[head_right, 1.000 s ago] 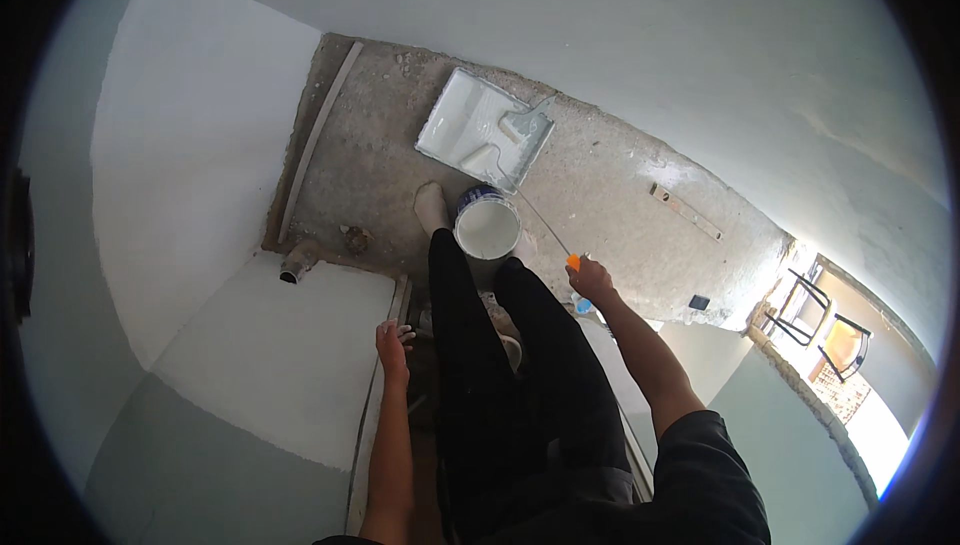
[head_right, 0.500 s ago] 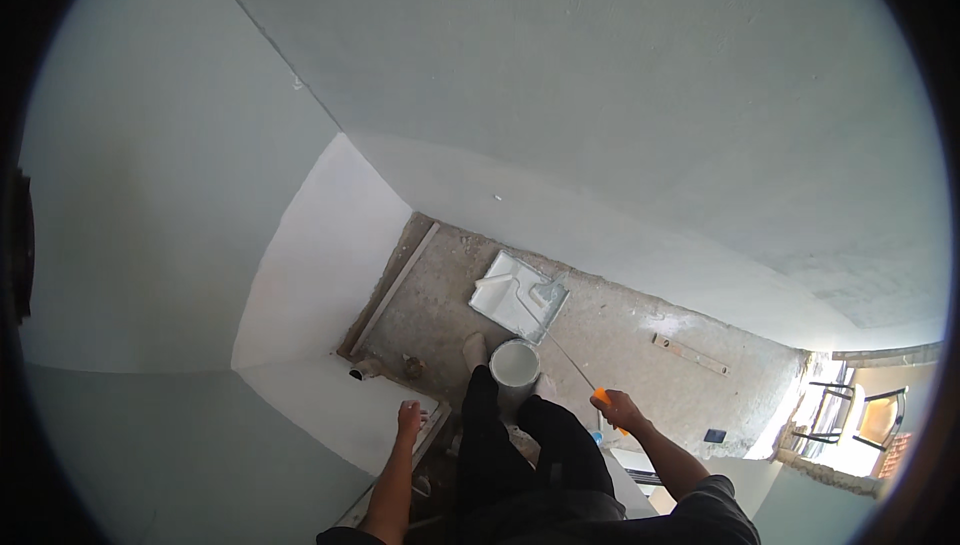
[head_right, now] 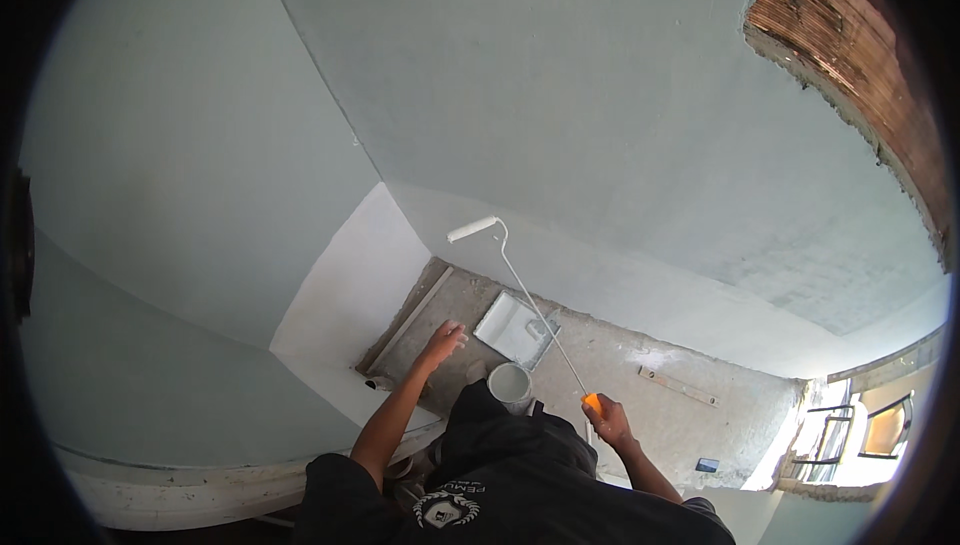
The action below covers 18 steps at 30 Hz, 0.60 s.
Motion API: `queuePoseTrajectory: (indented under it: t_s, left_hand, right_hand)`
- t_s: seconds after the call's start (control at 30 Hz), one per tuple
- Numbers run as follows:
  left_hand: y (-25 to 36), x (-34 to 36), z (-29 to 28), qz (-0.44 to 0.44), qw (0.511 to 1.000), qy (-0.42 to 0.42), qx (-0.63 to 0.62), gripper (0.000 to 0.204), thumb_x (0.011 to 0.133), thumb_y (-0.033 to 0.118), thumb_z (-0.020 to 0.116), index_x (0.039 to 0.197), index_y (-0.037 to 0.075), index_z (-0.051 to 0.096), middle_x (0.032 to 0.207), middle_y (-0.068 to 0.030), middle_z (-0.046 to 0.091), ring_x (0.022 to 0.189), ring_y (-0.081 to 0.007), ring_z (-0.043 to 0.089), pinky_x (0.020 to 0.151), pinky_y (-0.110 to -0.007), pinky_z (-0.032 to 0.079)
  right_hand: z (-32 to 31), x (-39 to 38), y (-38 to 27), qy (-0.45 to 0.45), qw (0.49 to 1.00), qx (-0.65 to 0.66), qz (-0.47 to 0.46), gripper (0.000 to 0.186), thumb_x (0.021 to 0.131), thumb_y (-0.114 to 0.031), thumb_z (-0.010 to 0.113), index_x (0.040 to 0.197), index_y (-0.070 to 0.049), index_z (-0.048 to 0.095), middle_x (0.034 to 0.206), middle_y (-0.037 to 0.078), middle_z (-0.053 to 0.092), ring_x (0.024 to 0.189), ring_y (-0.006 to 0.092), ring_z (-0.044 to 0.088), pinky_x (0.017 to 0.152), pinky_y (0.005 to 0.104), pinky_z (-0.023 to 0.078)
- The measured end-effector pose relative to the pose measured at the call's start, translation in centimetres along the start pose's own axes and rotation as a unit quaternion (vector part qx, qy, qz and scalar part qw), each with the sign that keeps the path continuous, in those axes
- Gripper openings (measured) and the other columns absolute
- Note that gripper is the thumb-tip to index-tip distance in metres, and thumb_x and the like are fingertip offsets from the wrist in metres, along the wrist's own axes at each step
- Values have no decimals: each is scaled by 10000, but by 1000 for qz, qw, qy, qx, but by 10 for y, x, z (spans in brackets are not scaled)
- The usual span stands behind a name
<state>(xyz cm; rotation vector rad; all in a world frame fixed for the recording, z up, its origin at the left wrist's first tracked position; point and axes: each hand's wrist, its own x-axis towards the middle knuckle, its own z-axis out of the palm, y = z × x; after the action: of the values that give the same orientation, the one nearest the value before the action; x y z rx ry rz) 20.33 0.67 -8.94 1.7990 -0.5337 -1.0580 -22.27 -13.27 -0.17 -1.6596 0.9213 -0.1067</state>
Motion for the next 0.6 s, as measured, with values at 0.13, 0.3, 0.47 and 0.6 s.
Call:
queuePoseTrajectory:
  t_s: [0.13, 0.3, 0.47, 0.6]
  left_hand:
    - [81, 1, 41, 51, 995, -87, -10, 524, 1001, 512, 408, 1289, 75, 440, 1113, -91, 660, 881, -150, 654, 645, -277, 436]
    - [158, -7, 95, 91, 979, -135, -127, 584, 1012, 560, 326, 1331, 71, 355, 1140, -129, 645, 921, -194, 678, 668, -300, 492]
    - [189, 14, 133, 70, 964, -81, -242, 471, 1029, 473, 374, 1288, 82, 343, 1031, -132, 671, 766, -188, 700, 536, -277, 500]
    - [191, 49, 132, 140, 964, 15, -225, 284, 1037, 299, 433, 1194, 64, 402, 795, -74, 619, 541, -140, 617, 392, -243, 431]
  right_hand:
    - [5, -5, -16, 30, 999, 5, -40, 373, 939, -349, 626, 1005, 18, 631, 647, 56, 597, 571, 135, 563, 546, 296, 445]
    - [11, -2, -30, 139, 982, -80, -102, 358, 910, -325, 668, 1031, 10, 628, 757, 166, 664, 661, 296, 659, 608, 368, 512]
    - [5, 12, -57, 201, 959, -179, -92, 344, 893, -302, 685, 1029, 6, 611, 858, 260, 668, 806, 437, 664, 657, 443, 531]
    - [14, 34, -78, 230, 950, -177, -120, 334, 890, -275, 690, 1048, 2, 590, 838, 250, 670, 793, 427, 669, 661, 445, 531]
